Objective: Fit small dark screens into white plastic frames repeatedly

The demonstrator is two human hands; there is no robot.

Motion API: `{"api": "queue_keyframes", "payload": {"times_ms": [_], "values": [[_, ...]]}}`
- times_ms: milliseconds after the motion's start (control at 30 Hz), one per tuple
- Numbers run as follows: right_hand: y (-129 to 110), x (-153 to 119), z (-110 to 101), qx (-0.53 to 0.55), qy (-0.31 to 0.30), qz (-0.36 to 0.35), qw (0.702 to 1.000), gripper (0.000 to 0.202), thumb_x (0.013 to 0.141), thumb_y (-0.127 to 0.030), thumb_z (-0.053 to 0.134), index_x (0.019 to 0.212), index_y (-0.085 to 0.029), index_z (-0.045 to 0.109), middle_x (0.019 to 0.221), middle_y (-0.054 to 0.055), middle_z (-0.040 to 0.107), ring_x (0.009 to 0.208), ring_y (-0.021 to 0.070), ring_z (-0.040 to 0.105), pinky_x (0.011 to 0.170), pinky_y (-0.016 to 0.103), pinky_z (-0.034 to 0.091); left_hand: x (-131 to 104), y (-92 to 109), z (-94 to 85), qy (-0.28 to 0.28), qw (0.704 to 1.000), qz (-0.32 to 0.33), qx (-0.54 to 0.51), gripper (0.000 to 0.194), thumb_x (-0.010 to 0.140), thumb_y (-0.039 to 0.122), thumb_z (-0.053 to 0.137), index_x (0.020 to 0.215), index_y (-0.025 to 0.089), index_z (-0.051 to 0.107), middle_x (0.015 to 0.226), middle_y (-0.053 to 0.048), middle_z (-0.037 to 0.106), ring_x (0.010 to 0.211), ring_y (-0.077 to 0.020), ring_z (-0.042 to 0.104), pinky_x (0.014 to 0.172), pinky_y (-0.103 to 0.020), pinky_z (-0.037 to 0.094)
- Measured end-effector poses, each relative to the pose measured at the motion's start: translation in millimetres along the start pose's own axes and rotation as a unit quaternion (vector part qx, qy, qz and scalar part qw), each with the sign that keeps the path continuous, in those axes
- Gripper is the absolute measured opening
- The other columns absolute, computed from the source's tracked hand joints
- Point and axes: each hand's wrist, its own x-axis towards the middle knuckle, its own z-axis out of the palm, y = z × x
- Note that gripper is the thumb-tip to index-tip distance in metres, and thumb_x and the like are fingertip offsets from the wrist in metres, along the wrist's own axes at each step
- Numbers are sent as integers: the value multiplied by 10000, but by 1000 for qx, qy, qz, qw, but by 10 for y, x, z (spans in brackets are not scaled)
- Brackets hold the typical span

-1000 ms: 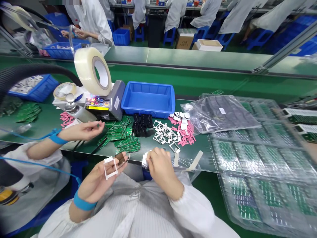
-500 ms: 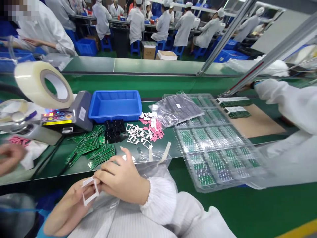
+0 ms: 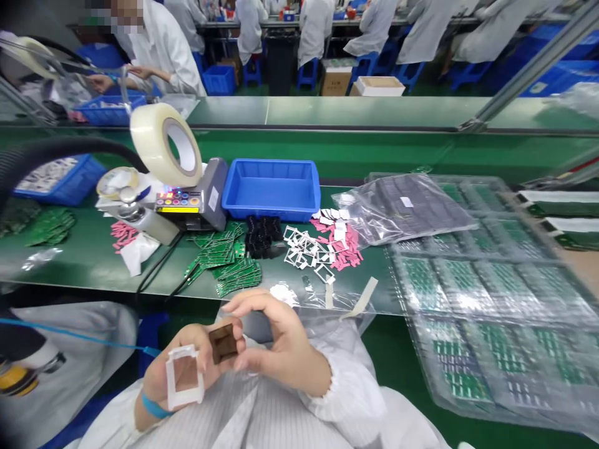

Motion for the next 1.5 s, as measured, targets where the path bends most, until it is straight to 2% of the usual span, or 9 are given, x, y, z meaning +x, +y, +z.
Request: {"api": "queue_keyframes", "payload": {"times_ms": [100, 200, 433, 667, 867, 1100, 1200, 1300, 1500], "values": [[-207, 51, -26, -219, 22, -44, 974, 102, 874, -330, 551, 870, -228, 556, 762, 11, 534, 759, 157, 515, 695, 328, 448, -29, 57, -23, -22, 993, 51, 104, 382, 577, 575, 716, 712, 220, 763, 1046, -108, 579, 990, -296, 539, 908, -425, 384], [-329, 87, -8, -349, 11, -68, 935, 74, 861, -177, 526, 801, -221, 533, 714, -4, 498, 698, 149, 485, 719, 354, 424, -39, 105, -24, -43, 977, 77, 196, 417, 583, 603, 691, 785, 246, 768, 1019, -106, 533, 1008, -285, 503, 921, -419, 364], [-306, 83, 23, -369, 9, -57, 928, 108, 843, -120, 512, 795, -217, 503, 705, -21, 492, 684, 139, 489, 836, 411, 379, -44, 154, 19, -54, 961, 83, 259, 411, 618, 594, 662, 846, 269, 767, 1024, -104, 490, 991, -285, 491, 928, -432, 345], [-265, 68, 39, -367, -20, -29, 929, 125, 881, -137, 459, 778, -204, 478, 732, 0, 509, 747, 155, 463, 706, 333, 365, -21, 113, -38, -54, 957, 91, 270, 398, 613, 571, 686, 846, 258, 765, 997, -96, 491, 1009, -275, 477, 938, -421, 341], [-153, 3, -86, -343, -64, 40, 936, 181, 925, -208, 355, 759, -205, 427, 747, 10, 501, 729, 154, 469, 684, 307, 375, 53, 47, -129, 77, 996, 45, 6, 375, 670, 534, 666, 754, 177, 741, 1073, -116, 618, 1113, -309, 500, 999, -456, 341], [495, -35, -437, -493, 0, 112, 863, 200, 861, -234, 460, 681, -183, 528, 674, 40, 525, 684, 193, 481, 660, 344, 350, 35, 150, -65, 99, 979, -6, -177, 347, 670, 491, 690, 746, 156, 734, 1048, -102, 690, 1111, -269, 557, 1109, -450, 248], [280, 19, -397, -433, -5, 80, 898, 106, 868, -277, 502, 878, -192, 565, 841, 58, 582, 809, 202, 534, 727, 353, 407, 0, 159, -10, 78, 979, 0, -188, 349, 688, 496, 670, 740, 157, 733, 1062, -107, 691, 1087, -266, 575, 1096, -454, 275], [-88, 132, -279, -298, -60, 16, 953, 261, 863, -360, 544, 1083, -222, 529, 990, 72, 587, 941, 208, 554, 787, 354, 458, -33, 147, 14, 54, 984, 6, -168, 353, 705, 495, 653, 754, 156, 736, 1078, -99, 682, 1075, -273, 579, 1085, -463, 288], [-188, 293, -110, -284, -139, -22, 948, 331, 798, -341, 626, 1102, -235, 549, 974, 51, 625, 949, 210, 586, 933, 448, 388, -64, 137, 30, 56, 990, -4, -126, 372, 675, 529, 662, 777, 179, 738, 1013, -86, 685, 1149, -331, 526, 1064, -489, 286]]}}
